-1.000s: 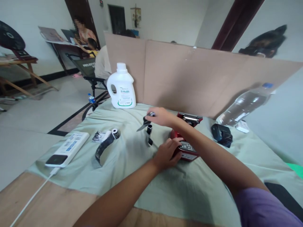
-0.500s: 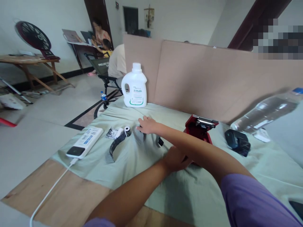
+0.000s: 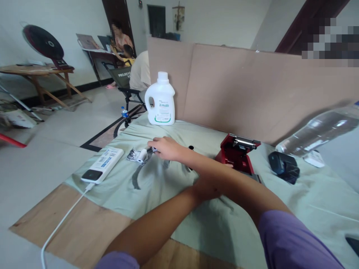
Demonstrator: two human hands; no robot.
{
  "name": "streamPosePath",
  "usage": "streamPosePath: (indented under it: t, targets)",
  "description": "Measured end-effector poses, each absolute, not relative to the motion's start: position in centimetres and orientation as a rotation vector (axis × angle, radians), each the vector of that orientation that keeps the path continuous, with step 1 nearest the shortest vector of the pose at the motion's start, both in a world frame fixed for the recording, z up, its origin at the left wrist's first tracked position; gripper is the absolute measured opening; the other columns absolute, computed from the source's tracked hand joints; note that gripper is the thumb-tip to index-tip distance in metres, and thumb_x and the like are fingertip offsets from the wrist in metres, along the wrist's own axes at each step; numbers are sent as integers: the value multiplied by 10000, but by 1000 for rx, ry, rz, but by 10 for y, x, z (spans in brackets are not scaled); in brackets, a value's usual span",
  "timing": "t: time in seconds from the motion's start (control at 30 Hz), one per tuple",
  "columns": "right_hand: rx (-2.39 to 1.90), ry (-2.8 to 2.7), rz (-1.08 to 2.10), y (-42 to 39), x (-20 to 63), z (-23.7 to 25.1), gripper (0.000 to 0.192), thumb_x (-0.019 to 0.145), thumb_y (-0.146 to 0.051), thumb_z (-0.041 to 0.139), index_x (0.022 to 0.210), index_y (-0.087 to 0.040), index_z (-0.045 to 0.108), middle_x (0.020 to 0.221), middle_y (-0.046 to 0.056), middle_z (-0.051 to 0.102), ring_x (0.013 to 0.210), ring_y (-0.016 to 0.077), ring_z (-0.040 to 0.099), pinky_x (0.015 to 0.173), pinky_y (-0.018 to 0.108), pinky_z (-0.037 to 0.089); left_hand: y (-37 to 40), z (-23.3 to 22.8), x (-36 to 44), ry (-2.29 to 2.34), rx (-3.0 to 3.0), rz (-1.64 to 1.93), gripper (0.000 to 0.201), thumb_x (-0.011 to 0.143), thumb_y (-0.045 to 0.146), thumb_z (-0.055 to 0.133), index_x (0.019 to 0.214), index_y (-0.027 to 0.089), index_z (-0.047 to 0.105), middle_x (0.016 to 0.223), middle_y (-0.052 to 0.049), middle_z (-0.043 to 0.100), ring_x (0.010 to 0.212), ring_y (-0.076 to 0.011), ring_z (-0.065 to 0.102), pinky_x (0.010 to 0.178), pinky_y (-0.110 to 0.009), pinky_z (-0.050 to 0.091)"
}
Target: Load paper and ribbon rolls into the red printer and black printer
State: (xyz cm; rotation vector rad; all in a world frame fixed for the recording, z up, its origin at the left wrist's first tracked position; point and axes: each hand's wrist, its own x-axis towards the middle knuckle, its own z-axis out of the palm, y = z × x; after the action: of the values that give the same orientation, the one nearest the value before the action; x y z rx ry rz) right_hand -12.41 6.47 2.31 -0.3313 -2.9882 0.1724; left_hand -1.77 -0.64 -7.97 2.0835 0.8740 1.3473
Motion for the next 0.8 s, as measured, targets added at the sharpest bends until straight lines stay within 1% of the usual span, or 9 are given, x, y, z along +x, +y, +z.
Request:
streamPosePath:
  t: [0.07, 0.13, 0.27, 0.33, 0.4, 0.53, 0.63, 0.67, 0.8]
  targets:
    - [-359, -2799, 306, 63, -98, 34, 309, 876, -88, 504, 1146, -209, 593, 1148, 73, 647, 907, 193, 625, 763, 294, 427, -10, -74, -27, 781, 2116, 1384, 630, 946, 275, 537, 1530, 169, 327, 1487, -178, 517, 1371, -340, 515, 1149, -515, 438]
    - [-371, -2593, 427, 61, -64, 44, 332, 845, -55, 502, 1124, -206, 599, 1103, 59, 639, 881, 171, 623, 765, 277, 450, -12, -71, -34, 757, 2138, 1380, 616, 909, 281, 555, 1493, 183, 385, 1464, -163, 546, 1364, -336, 518, 1156, -514, 412]
    - [-453, -2231, 522, 54, 14, 55, 319, 803, -54, 543, 1067, -214, 620, 1049, 45, 665, 783, 142, 620, 703, 264, 475, -11, -75, -35, 1009, 1980, 1363, 386, 896, 348, 578, 1244, 180, 575, 1211, -149, 667, 1132, -300, 633, 973, -448, 508]
    - [-514, -2126, 504, 49, 54, 60, 311, 792, -58, 568, 1048, -222, 632, 1047, 40, 688, 770, 138, 615, 669, 260, 470, -8, -79, -34, 1141, 1794, 1422, 300, 907, 387, 578, 1126, 183, 596, 1118, -128, 669, 1017, -257, 637, 896, -404, 514]
    - [-570, -2073, 467, 44, 88, 65, 293, 787, -65, 593, 1030, -224, 638, 1010, 28, 707, 730, 127, 599, 638, 253, 459, -5, -80, -33, 1214, 1570, 1557, 287, 915, 432, 585, 1079, 197, 598, 1069, -104, 666, 981, -237, 626, 891, -388, 498]
    - [-685, -1996, 405, 40, 134, 70, 278, 785, -65, 609, 1012, -222, 642, 964, 16, 725, 678, 114, 583, 626, 251, 459, 2, -54, -39, 1062, 1240, 1882, 446, 887, 564, 608, 1169, 218, 591, 1165, -107, 669, 1035, -254, 627, 904, -384, 494]
    - [-683, -1934, 406, 45, 150, 64, 271, 801, -77, 610, 1025, -226, 644, 1023, 30, 730, 770, 140, 629, 704, 273, 501, 9, -11, -42, 859, 1283, 1770, 644, 875, 739, 470, 1176, 188, 615, 1112, -116, 701, 1065, -275, 649, 896, -388, 509]
    - [-667, -1935, 405, 47, 154, 61, 272, 808, -79, 604, 1031, -228, 645, 1047, 37, 728, 814, 150, 644, 742, 285, 513, 11, 5, -42, 860, 1307, 1644, 676, 883, 747, 448, 1218, 182, 605, 1084, -113, 716, 1058, -273, 666, 893, -386, 517]
    - [-642, -1993, 439, 51, 167, 62, 296, 810, -72, 574, 1046, -228, 659, 1098, 54, 715, 961, 180, 667, 834, 312, 526, 21, 51, -28, 1040, 1278, 1381, 598, 752, 510, 786, 1204, 188, 565, 851, -38, 755, 773, -211, 722, 717, -302, 544]
